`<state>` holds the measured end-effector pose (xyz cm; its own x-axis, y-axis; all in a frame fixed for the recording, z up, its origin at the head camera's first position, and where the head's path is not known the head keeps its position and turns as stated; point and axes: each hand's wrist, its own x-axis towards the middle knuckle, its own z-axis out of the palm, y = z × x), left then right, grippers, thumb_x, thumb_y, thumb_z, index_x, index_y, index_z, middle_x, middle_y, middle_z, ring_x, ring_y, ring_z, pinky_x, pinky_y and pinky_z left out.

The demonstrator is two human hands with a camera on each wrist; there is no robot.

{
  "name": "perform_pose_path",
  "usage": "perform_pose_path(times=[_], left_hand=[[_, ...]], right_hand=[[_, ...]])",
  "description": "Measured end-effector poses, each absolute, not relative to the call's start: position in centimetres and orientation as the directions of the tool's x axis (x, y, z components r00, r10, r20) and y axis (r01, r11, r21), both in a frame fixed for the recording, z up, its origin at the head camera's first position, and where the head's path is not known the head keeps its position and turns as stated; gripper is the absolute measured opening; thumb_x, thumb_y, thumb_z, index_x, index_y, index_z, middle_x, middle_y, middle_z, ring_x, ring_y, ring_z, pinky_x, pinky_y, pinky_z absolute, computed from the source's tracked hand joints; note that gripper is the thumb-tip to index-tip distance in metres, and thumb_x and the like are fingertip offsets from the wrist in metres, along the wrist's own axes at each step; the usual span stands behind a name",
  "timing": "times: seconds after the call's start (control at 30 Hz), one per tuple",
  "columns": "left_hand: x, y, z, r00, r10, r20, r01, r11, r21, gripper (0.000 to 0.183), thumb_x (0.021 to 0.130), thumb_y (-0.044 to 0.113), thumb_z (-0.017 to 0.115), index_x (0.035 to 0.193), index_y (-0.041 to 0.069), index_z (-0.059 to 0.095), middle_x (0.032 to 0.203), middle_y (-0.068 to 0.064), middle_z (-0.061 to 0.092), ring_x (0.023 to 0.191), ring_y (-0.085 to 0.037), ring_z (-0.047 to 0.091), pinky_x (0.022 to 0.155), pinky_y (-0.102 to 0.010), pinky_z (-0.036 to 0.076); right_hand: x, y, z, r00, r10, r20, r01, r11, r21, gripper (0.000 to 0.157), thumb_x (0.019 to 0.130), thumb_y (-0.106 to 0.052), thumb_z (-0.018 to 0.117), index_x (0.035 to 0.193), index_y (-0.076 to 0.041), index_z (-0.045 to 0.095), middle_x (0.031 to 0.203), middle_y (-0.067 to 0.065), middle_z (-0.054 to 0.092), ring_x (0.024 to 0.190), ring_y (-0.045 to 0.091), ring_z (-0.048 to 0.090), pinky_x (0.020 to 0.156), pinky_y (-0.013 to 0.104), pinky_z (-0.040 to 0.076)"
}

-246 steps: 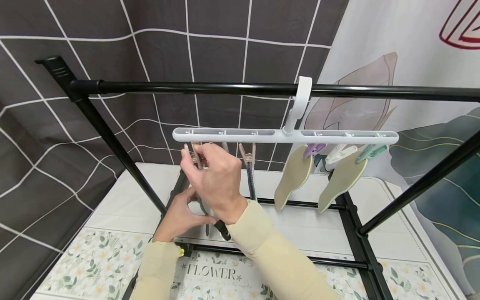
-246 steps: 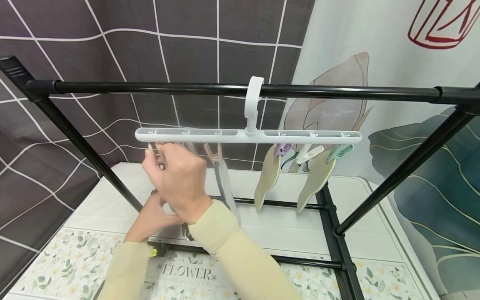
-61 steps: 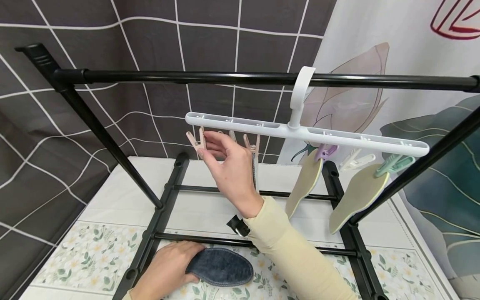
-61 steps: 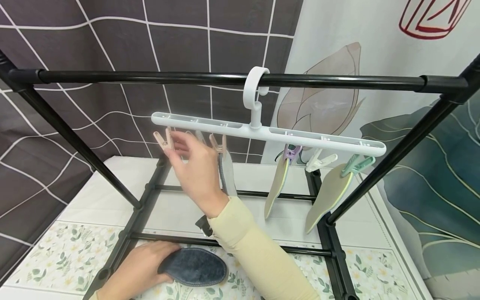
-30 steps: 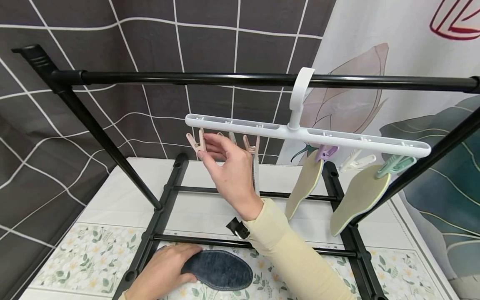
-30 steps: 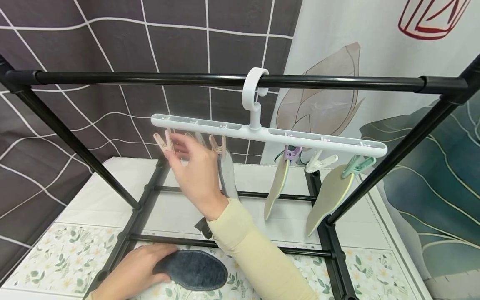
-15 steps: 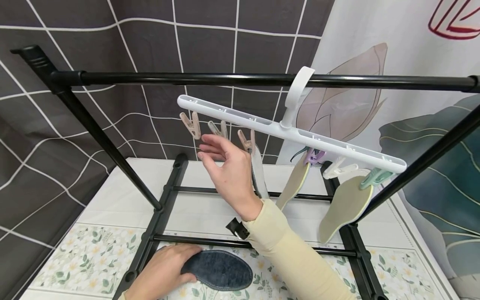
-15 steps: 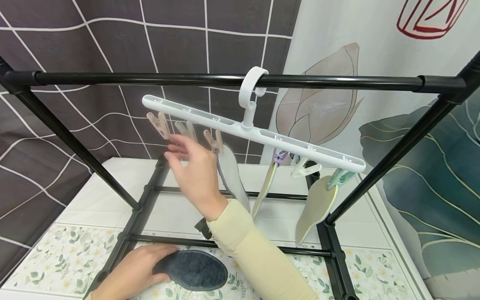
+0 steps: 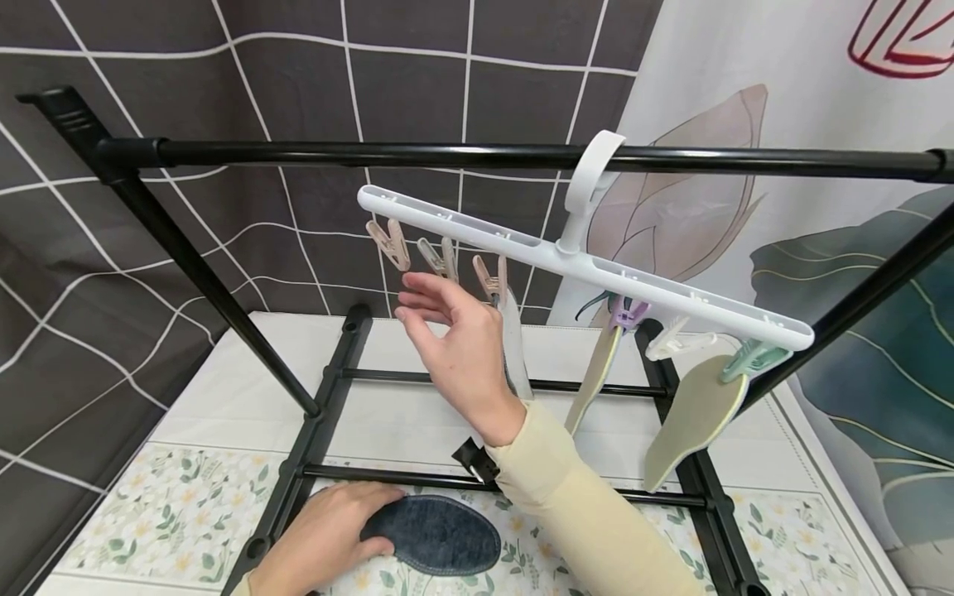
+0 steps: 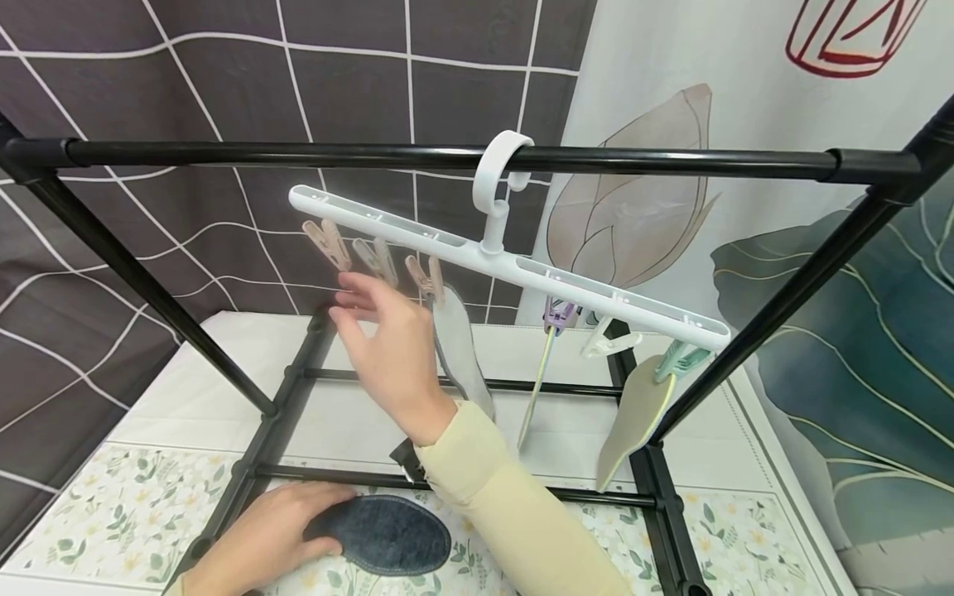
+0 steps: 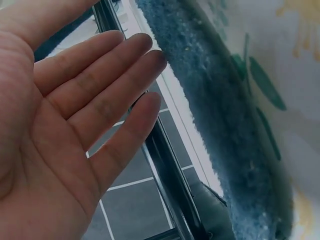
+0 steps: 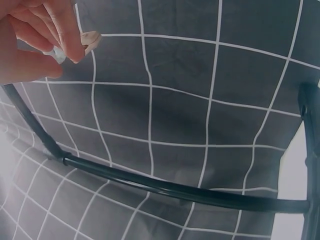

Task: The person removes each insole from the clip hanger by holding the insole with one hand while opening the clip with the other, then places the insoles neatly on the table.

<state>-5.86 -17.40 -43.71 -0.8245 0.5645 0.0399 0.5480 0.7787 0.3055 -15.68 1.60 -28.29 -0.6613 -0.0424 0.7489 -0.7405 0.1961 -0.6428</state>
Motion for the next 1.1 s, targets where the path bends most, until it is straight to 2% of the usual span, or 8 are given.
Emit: perform_pose_path(times=[0.3,0.5,0.73,0.93,1.1], left_hand=[[-6.1,-16.8,-43.1,-0.811,0.577,0.097,0.575,0.753,0.319,0.043,0.078,0.044,0.07,0.113,0.021,0.065,0.109,0.01,0.062,0.097,-0.012,0.06,0.079,-0.035,0.05],[-6.5,-16.7,-42.6,-0.809,0.573,0.133,0.58,0.739,0.343,0.036,0.078,0.041,0.071,0.109,0.023,0.067,0.107,0.013,0.062,0.097,-0.01,0.06,0.079,-0.034,0.051],[-7.4,-16.3,-42.3,-0.816,0.531,0.227,0.573,0.69,0.443,0.032,0.078,0.035,0.073,0.107,0.022,0.066,0.097,0.015,0.063,0.084,-0.002,0.061,0.071,-0.024,0.051],[-8.1,-15.8,-42.0,-0.827,0.46,0.324,0.562,0.687,0.46,0.037,0.076,0.034,0.075,0.11,0.028,0.063,0.098,0.019,0.061,0.087,0.002,0.058,0.071,-0.022,0.05],[-8.6,-15.6,-41.7,-0.846,0.402,0.351,0.53,0.709,0.466,0.045,0.074,0.035,0.077,0.115,0.031,0.06,0.101,0.019,0.06,0.089,0.001,0.058,0.069,-0.021,0.05]], right_hand=[[-15.0,1.7,-28.5,-0.665,-0.059,0.744,-0.739,0.193,-0.645,0.027,0.082,-0.003,0.067,0.109,-0.002,0.064,0.098,0.009,0.069,0.082,0.011,0.068,0.075,0.021,0.052],[-14.7,2.1,-28.6,-0.666,-0.07,0.743,-0.74,0.189,-0.645,0.027,0.084,-0.006,0.066,0.111,-0.004,0.064,0.1,0.005,0.069,0.083,0.006,0.066,0.075,0.02,0.052],[-14.2,2.6,-28.7,-0.657,-0.053,0.752,-0.749,0.163,-0.642,0.025,0.085,-0.007,0.066,0.109,-0.003,0.064,0.102,0.004,0.068,0.085,0.009,0.067,0.075,0.023,0.053],[-13.4,3.4,-28.7,-0.663,-0.02,0.749,-0.747,0.096,-0.658,0.024,0.084,-0.005,0.067,0.107,-0.002,0.064,0.102,0.005,0.068,0.086,0.011,0.066,0.073,0.026,0.054],[-13.0,4.2,-28.5,-0.658,0.001,0.753,-0.752,0.064,-0.657,0.024,0.083,-0.004,0.068,0.105,0.0,0.064,0.101,0.008,0.067,0.085,0.014,0.066,0.072,0.027,0.054]])
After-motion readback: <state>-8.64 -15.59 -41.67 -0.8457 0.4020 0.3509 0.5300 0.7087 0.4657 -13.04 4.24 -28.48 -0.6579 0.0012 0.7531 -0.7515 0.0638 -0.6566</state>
